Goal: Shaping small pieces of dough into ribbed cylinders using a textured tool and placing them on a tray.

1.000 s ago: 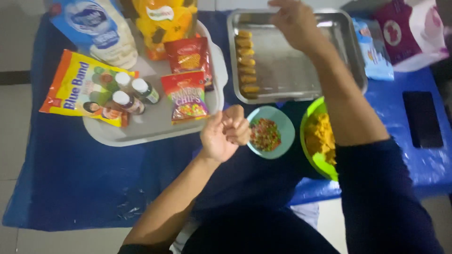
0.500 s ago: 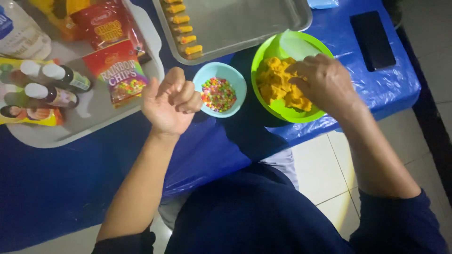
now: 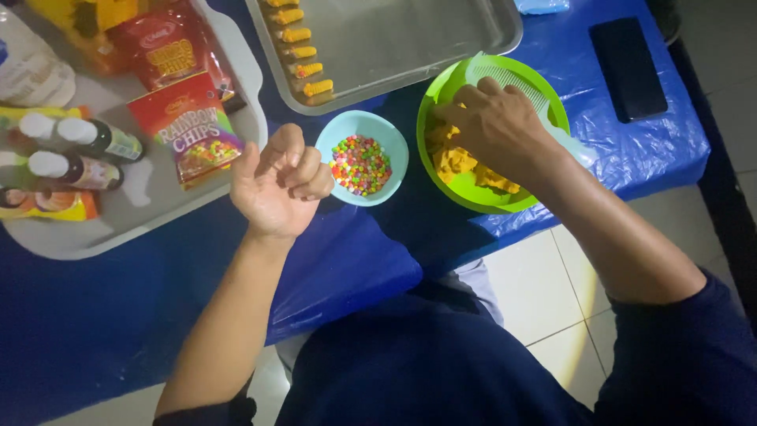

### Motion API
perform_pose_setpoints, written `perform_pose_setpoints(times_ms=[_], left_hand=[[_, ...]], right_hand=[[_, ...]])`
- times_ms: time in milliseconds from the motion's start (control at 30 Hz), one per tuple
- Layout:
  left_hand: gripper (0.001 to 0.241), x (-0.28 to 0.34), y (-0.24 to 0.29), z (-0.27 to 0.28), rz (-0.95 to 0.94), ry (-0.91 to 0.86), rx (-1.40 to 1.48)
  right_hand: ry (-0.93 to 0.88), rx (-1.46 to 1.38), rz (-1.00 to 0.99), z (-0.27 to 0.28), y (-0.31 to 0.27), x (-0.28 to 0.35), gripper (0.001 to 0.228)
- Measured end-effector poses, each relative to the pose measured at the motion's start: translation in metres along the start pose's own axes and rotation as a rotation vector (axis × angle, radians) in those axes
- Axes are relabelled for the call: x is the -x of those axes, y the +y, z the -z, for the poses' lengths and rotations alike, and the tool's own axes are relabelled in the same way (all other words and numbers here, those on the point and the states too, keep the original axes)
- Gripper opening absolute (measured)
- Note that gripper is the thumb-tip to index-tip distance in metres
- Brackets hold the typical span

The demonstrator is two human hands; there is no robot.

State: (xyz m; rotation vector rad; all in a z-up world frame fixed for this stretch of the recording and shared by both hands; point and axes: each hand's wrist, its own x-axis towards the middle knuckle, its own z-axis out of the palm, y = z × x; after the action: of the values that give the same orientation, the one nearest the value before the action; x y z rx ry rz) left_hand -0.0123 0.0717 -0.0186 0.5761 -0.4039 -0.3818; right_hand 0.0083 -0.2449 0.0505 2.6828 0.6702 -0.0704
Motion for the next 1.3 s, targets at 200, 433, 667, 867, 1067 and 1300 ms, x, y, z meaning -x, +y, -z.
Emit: perform_pose_setpoints(times_ms=[200,433,667,867,1067,1300], left_hand=[[0.042,0.0,-0.002,-0.007,0.028,0.023,0.04],[0.044,0.001,0.003,-0.006,0.022,0.055,0.067],[0.043,0.0,0.0,-0.003,-0.01,0.052,0.076],[0.041,0.001,0.0,0.002,-0.006,0.057,0.051],[0.041,0.0,0.001,0.003,-0.027,0.014,0.038],[0.043,0.0,0.001,0.002,-0.017,0.031,0.046]], right_hand=[[-0.027,-0.064,0.033,-0.011,0.008,-0.005,0.031],[-0.005,-0.037,0.142,-0.015,0.006,-0.014,0.015],[0.215,0.071,0.29,-0.002,0.004,-0.019,0.023],[0.218,-0.61,0.104,-0.005,0.016,-0.007,0.006],[0.238,-0.497,0.026,-0.013,0.018,0.011,0.014],[0.228,-0.329,0.0,-0.006,0.002,0.015,0.015]])
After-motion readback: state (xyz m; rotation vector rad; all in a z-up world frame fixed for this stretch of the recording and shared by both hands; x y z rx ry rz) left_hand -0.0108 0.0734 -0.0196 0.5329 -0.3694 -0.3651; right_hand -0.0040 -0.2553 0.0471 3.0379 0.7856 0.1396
